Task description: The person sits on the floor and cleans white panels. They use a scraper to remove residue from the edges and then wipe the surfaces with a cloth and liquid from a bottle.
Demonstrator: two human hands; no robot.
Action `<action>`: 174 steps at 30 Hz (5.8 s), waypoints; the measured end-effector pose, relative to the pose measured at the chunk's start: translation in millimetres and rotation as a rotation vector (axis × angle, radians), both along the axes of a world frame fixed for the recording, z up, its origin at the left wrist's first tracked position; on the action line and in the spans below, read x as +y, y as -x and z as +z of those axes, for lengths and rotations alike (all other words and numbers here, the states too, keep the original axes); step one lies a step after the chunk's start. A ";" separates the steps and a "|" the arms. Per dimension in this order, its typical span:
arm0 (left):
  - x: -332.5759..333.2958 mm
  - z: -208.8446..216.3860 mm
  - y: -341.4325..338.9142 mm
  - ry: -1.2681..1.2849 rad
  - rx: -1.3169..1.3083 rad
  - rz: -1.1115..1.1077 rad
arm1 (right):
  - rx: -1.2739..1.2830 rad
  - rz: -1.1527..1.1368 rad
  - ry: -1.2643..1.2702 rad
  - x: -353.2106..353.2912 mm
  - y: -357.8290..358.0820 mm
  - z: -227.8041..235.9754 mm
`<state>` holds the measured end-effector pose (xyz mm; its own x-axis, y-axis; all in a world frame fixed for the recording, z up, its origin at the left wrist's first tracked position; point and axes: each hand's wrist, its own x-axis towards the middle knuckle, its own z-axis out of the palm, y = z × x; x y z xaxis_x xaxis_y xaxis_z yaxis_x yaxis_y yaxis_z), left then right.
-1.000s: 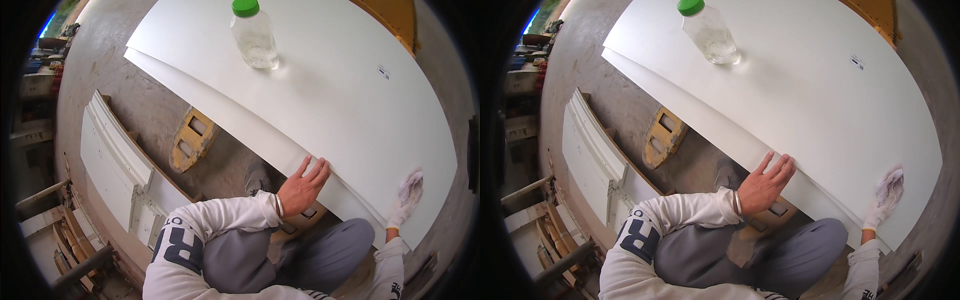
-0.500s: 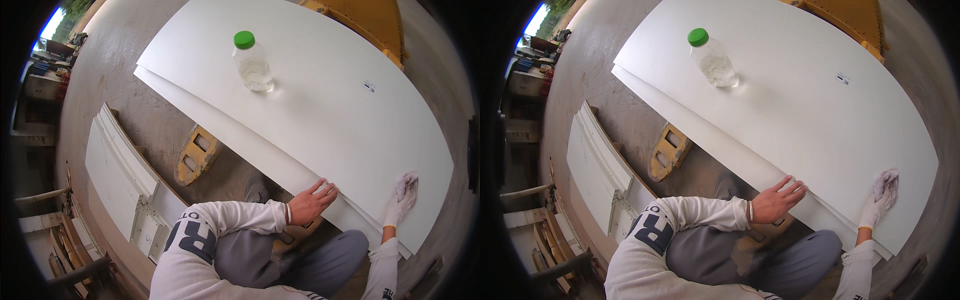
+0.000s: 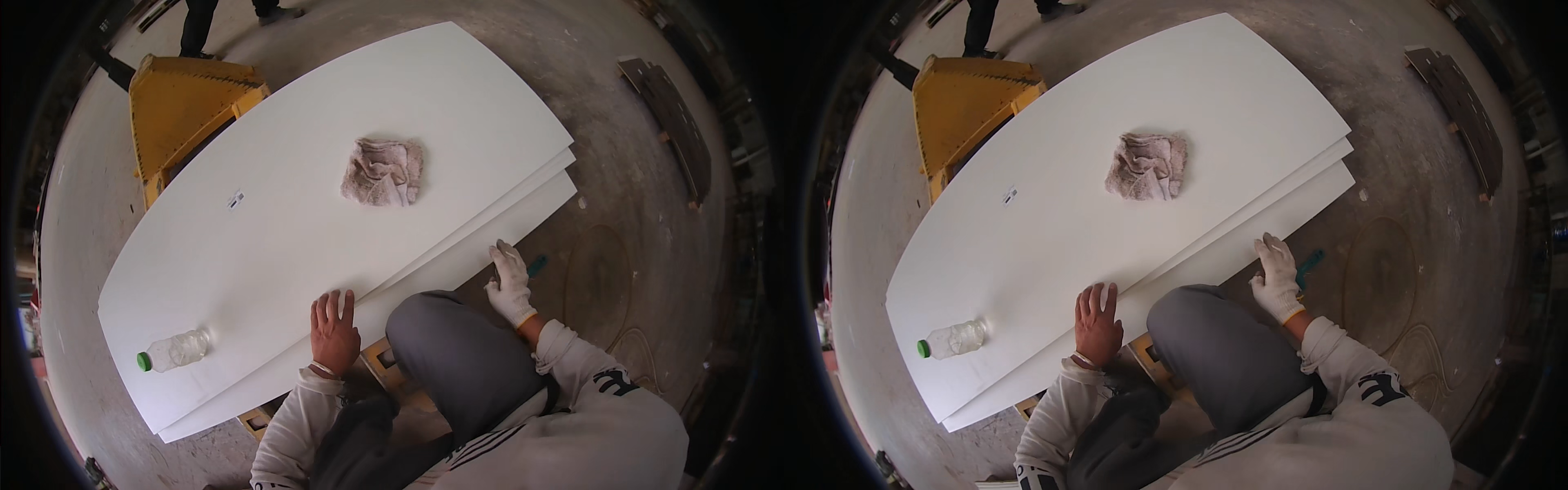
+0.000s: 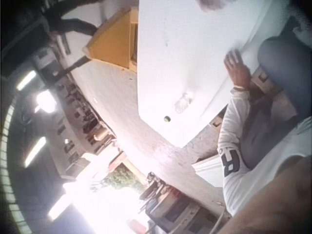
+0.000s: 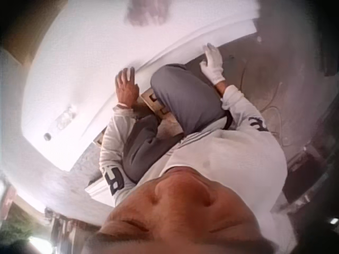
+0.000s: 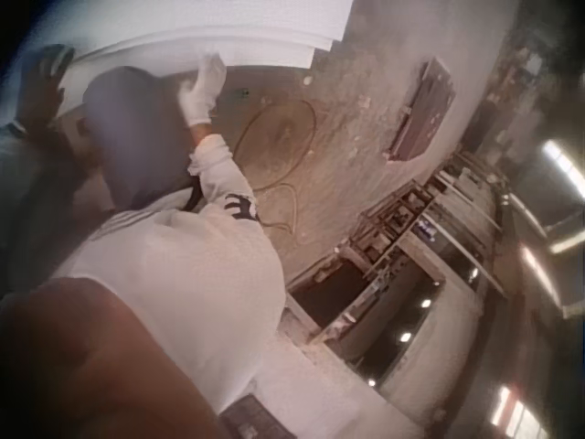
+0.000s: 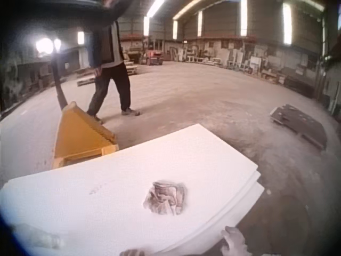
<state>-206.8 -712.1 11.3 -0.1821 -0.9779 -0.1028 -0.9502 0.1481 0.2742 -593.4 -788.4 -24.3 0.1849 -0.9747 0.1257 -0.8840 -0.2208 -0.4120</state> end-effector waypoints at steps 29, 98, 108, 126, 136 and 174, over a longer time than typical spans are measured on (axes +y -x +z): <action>-59.1 -20.6 179.3 -0.204 -0.086 0.186 | 0.445 -0.234 -0.572 -16.4 173.9 -83.8; -188.7 -22.5 361.5 -0.225 -0.056 -0.082 | -0.488 -0.582 -0.453 79.8 137.5 -83.1; -183.7 -32.6 356.5 -0.163 -0.093 -0.109 | -0.447 -0.565 -0.465 57.8 137.7 -75.0; -162.6 -20.9 337.4 -0.077 0.066 0.002 | -0.076 0.043 -0.122 -142.0 205.5 25.5; -123.1 -36.0 279.4 -0.041 0.027 0.099 | 0.483 0.488 -0.211 -241.8 182.3 57.6; -103.7 -24.9 254.8 -0.175 0.085 0.372 | 0.701 0.507 -0.254 -240.2 131.3 68.3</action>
